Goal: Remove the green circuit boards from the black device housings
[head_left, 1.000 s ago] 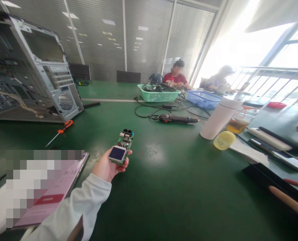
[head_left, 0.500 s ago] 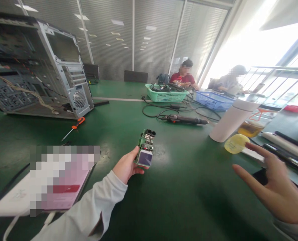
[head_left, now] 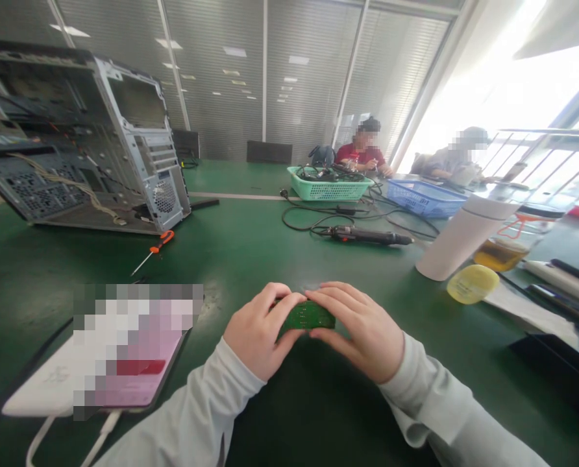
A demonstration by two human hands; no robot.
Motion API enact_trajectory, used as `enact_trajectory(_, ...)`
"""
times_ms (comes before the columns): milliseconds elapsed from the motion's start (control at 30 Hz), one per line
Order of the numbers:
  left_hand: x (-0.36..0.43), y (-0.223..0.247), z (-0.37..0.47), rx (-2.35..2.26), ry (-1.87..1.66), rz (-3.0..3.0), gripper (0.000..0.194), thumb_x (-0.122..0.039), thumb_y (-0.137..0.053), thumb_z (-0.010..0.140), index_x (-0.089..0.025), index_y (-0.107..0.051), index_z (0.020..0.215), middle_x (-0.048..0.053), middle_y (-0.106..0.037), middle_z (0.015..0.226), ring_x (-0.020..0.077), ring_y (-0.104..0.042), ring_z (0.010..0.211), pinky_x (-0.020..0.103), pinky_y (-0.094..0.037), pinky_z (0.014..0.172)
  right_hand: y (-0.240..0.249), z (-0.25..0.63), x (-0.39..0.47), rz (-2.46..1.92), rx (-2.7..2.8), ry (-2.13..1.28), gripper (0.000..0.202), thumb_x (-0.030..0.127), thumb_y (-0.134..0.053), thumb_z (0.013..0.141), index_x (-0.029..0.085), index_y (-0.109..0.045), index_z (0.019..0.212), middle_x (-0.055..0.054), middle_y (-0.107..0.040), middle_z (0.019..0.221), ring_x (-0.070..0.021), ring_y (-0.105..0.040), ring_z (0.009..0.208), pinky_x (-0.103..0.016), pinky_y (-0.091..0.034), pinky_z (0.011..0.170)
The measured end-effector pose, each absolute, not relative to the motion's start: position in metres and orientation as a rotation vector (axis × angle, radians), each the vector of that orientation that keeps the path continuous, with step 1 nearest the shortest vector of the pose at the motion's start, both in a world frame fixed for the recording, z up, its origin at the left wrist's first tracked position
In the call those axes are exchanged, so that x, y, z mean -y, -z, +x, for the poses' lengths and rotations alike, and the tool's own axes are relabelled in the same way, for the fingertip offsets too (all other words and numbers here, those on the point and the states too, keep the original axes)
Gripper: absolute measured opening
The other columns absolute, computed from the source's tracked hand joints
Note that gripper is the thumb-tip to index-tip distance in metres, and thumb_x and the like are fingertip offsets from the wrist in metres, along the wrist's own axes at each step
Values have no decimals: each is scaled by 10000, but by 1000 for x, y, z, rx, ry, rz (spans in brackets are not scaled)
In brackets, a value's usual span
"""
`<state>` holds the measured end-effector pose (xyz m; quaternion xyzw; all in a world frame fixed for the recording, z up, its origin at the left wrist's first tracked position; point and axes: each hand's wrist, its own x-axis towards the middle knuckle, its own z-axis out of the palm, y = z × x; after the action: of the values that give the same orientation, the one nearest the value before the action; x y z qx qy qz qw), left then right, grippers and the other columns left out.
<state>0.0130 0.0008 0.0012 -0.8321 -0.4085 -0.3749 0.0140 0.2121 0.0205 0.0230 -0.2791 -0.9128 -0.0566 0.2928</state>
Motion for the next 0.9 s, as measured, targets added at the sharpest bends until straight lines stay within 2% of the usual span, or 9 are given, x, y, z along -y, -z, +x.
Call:
enact_trajectory(200,1,-1,13,1183,1158,-2515,268,-212,-563,821,-140,-565,1080,100,-534,1008,219,-572,886,330,-513,752,-20,213,-17,-713,2425,317,380,377,-420,968,74,-520,1175,-120,-596,1075,-228,-555,976,-370,-520,786)
enact_trajectory(333,3,-6,13,1171,1272,-2513,312,-170,-563,805,-178,-544,1116,83,-530,1021,210,-561,925,333,-500,805,-18,211,-11,-719,2298,243,314,347,-519,933,103,-539,1130,-98,-613,1067,-214,-581,965,-344,-508,802)
enact_trajectory(433,1,-8,12,1311,1426,-2457,545,-204,-639,742,-192,-447,1253,104,-506,1119,250,-517,1056,393,-480,886,-10,211,-14,-899,2086,-205,312,373,-608,862,143,-574,1071,-75,-636,1002,-199,-609,902,-334,-505,806)
enact_trajectory(533,-6,-3,10,1552,1540,-2419,761,-309,-706,671,-183,-360,1337,135,-463,1198,304,-464,1143,472,-459,910,-4,209,-20,-1013,1661,-1042,440,510,-633,790,132,-583,1010,-87,-650,923,-195,-638,798,-298,-532,693)
enact_trajectory(600,-11,5,9,1735,1610,-2423,694,-348,-679,692,-185,-406,1308,131,-470,1188,299,-474,1142,477,-456,904,-5,207,-23,-988,1294,-1582,493,561,-633,768,120,-583,981,-88,-655,889,-179,-647,712,-266,-536,625)
enact_trajectory(700,-17,18,8,1978,1723,-2440,475,-335,-607,745,-211,-529,1196,105,-520,1145,263,-514,1104,428,-474,859,-12,204,-20,-955,793,-2066,401,504,-481,902,123,-600,943,-58,-660,822,-127,-632,593,-233,-537,595)
enact_trajectory(800,-21,26,8,2157,1902,-2428,347,-286,-577,746,-214,-605,1085,92,-574,1099,243,-542,1068,380,-487,800,-20,205,-11,-882,551,-2226,457,459,-293,985,140,-619,966,-44,-665,806,-101,-620,553,-213,-534,568)
enact_trajectory(867,-21,27,9,2231,2036,-2357,308,-264,-566,736,-202,-632,1030,90,-606,1059,235,-557,1039,356,-488,768,-24,211,-3,-881,597,-2217,413,503,-432,926,147,-632,982,-54,-670,861,-117,-638,615,-231,-547,616)
enact_trajectory(900,-21,26,10,2250,2087,-2317,292,-257,-560,731,-196,-643,1004,89,-619,1037,231,-564,1021,346,-487,755,-25,216,1,-917,670,-2152,425,542,-551,845,147,-641,975,-63,-670,881,-138,-647,655,-251,-552,649)
